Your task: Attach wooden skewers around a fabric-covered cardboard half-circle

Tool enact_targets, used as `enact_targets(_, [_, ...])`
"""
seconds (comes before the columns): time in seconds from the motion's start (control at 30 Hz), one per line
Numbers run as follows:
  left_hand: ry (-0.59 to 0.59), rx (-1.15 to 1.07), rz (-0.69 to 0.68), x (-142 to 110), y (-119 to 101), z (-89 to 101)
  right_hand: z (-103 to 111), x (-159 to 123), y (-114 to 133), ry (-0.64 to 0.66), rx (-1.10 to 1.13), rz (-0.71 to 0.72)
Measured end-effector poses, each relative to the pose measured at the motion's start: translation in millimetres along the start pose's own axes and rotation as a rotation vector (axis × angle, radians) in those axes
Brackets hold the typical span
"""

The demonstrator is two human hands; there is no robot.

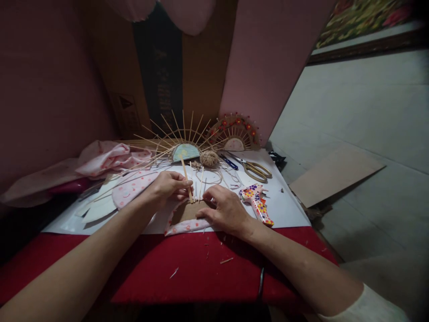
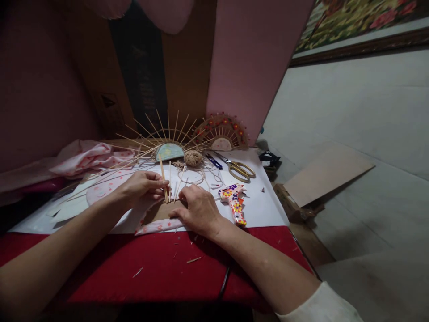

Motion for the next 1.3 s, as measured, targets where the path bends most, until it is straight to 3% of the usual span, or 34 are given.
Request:
enact_targets(0.43, [0.112, -0.068, -0.003, 1.4, 0.0, -1.2, 1.5, 1.2, 2.4, -0.015, 0.017, 0.030])
enact_targets(1.3, [0.135, -0.070, -0.006, 8.6, 3.7, 2.4, 1.6, 2.0, 2.8, -0.010, 0.049, 0.033])
Point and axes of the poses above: each hand's wrist, its own x-axis towards the middle knuckle, its own z-axis out of the back of the hand, y = z × x, the point moved 5 cm from there along x, towards the middle knuckle, and after that the axes turned 8 degrees about z, right-handed, at the moved point
